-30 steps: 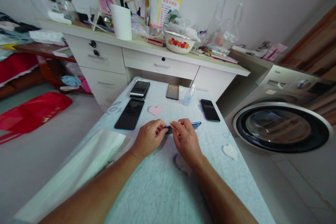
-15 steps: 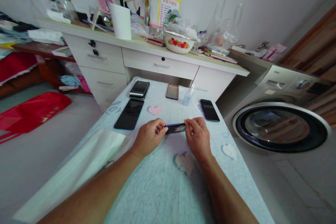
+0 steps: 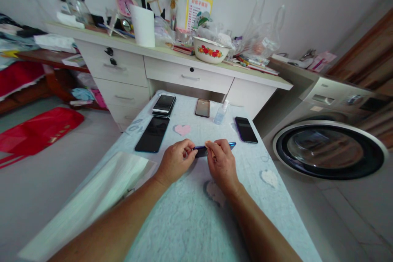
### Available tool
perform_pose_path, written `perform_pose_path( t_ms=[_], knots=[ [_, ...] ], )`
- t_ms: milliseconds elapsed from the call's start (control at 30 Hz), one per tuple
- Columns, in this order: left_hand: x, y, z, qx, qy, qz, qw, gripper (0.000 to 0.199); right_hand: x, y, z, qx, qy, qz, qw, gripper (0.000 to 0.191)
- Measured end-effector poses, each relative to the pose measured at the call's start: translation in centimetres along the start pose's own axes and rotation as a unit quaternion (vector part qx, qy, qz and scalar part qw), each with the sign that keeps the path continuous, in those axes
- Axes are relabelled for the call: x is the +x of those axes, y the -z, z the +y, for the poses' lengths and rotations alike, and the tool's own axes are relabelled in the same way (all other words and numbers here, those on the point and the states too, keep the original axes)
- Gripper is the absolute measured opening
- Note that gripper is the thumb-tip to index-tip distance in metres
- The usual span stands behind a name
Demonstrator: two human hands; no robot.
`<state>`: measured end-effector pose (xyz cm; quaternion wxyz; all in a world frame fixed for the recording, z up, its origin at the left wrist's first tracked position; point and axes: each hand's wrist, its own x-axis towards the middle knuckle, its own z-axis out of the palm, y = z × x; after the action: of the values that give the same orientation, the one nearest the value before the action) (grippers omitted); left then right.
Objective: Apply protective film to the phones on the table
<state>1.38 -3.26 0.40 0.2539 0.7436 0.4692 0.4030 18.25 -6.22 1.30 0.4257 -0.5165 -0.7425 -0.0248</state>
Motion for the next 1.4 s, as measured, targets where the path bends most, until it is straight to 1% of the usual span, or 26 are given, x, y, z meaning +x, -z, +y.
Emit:
perform_pose_path(
  t_ms=[133, 300, 433, 533, 700, 967, 1067, 1200, 1400],
  knots=[
    [0.0, 0.0, 0.0, -0.005, -0.002, 0.006, 1.0, 0.003, 0.0, -0.5, -0.5, 0.01, 0.011, -0.021, 1.0, 0.026],
    [0.0, 0.0, 0.2, 0.0, -0.008, -0.001, 1.0, 0.001, 0.1, -0.7, -1.4, 0.009, 0.029, -0.048, 0.998, 0.027],
    [0.0, 0.2, 0.4, 0.0, -0.004, -0.009, 1.0, 0.004, 0.3, -0.8, -2.1, -0.005, 0.034, -0.076, 0.997, 0.028],
    [0.0, 0.3, 0.5, -0.008, 0.0, -0.009, 1.0, 0.006, 0.4, -0.6, -2.3, -0.021, 0.044, -0.081, 0.996, 0.029],
    [0.0, 0.2, 0.4, -0.026, 0.006, -0.013, 1.0, 0.006, 0.5, -0.1, -1.9, -0.035, 0.055, -0.073, 0.995, 0.029],
    [0.0, 0.1, 0.2, -0.023, 0.009, -0.003, 1.0, 0.006, -0.1, 0.8, 0.9, -0.06, 0.022, -0.027, 0.998, 0.027],
    [0.0, 0.2, 0.4, -0.022, 0.012, 0.0, 1.0, 0.007, -0.1, 1.1, 1.4, -0.064, 0.014, -0.007, 0.998, 0.027],
    [0.0, 0.2, 0.4, -0.016, 0.013, -0.001, 1.0, 0.007, 0.0, 0.9, 1.0, -0.061, 0.009, -0.001, 0.998, 0.025],
    [0.0, 0.1, 0.0, -0.022, 0.017, -0.013, 1.0, 0.006, 0.0, -0.3, -0.3, -0.019, 0.036, -0.025, 0.999, 0.026]
  ],
)
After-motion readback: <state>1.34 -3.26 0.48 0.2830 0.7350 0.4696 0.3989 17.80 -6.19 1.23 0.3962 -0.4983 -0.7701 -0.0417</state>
